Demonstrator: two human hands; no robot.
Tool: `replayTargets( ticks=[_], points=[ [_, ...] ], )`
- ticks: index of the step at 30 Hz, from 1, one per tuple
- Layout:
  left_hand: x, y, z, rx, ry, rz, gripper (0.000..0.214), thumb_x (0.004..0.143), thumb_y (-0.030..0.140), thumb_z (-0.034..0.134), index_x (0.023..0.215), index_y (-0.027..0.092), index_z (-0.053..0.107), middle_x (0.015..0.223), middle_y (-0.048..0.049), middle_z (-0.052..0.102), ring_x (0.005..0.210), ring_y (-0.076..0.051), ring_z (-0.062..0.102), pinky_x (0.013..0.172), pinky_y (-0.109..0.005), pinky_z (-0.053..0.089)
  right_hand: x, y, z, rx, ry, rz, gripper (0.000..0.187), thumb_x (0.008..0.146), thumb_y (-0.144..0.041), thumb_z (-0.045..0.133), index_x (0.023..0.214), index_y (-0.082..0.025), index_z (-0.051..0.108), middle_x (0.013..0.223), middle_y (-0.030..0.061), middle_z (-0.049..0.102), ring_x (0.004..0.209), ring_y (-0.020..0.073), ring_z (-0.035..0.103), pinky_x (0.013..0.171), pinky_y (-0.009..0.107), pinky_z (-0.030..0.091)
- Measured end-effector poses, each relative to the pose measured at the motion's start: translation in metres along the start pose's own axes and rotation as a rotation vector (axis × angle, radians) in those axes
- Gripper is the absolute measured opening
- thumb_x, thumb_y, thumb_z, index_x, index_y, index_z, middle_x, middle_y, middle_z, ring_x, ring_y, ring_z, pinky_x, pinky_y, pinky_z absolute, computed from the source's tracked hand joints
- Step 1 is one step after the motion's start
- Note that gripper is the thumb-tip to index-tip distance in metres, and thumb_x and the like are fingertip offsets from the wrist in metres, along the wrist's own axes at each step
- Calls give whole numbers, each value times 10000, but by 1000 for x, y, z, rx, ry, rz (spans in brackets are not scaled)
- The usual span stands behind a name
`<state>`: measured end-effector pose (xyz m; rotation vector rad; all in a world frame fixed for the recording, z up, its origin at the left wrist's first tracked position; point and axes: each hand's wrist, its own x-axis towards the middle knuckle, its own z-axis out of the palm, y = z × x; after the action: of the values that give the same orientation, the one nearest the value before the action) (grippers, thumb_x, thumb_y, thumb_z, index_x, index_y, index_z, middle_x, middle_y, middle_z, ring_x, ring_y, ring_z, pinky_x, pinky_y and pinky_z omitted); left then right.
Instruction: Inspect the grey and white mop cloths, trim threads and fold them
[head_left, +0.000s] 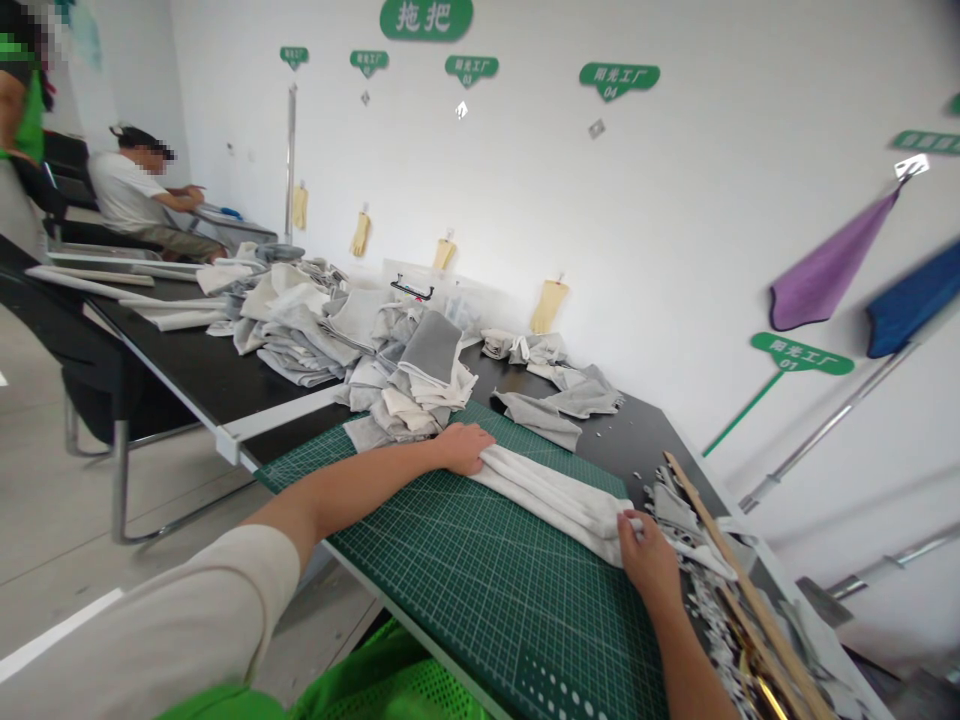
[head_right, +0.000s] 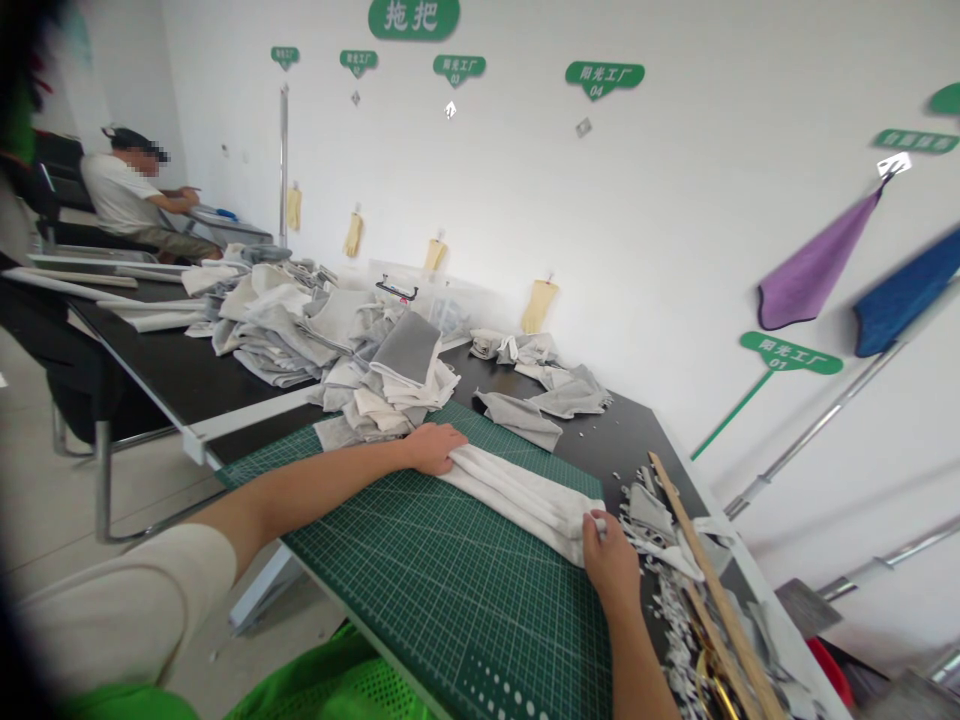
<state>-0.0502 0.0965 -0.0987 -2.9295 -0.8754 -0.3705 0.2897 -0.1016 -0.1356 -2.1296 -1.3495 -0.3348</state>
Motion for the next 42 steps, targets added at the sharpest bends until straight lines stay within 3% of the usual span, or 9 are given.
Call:
replayTargets(
  ticks=[9,14,20,33,38,42],
  points=[
    [0,4,-3,36,37,131,227,726,282,533,914,183,612,986,-128,612,1056,-270,485,870,-407,409,0,-1,0,1,1,6,489,811,-554,362,991,-170,605,922,112,655,793,239,617,706,329,449],
    [0,5,0,57,40,137,260,746,286,522,973,174,580,1046,-136,605,1058,-272,514,843,-398,430,0,-1,-1,3,0,12,491,812,-558,366,999,-173,606,882,113,655,790,241,619,714,331,450],
    [1,4,12,79,16,14,343,805,295,447,1123,173,491,929,-124,652,860,-270,624,724,-397,462,0,-2,-1,7,-14,19,489,808,-554,364,1000,-173,603,896,112,659,798,252,618,719,344,445],
    [-3,6,3,-2,92,24,297,748,284,519,1023,173,547,1067,-114,599,1032,-259,543,857,-387,447,-2,-7,-4,30,-6,61,434,762,-438,393,1013,-167,622,886,111,652,769,239,592,726,339,429],
    [-9,18,-10,-87,199,-55,262,745,260,526,986,170,575,1032,-109,588,1046,-255,519,885,-391,436,-3,-18,-15,113,73,98,440,729,-437,426,995,-166,646,932,114,645,793,242,568,760,358,421],
    [-10,21,-28,-205,298,-169,250,751,235,498,980,209,594,1021,-57,610,997,-222,558,842,-349,458,-2,-28,-39,216,253,195,412,711,-406,465,970,-159,669,860,103,634,769,247,538,773,396,412]
  ],
)
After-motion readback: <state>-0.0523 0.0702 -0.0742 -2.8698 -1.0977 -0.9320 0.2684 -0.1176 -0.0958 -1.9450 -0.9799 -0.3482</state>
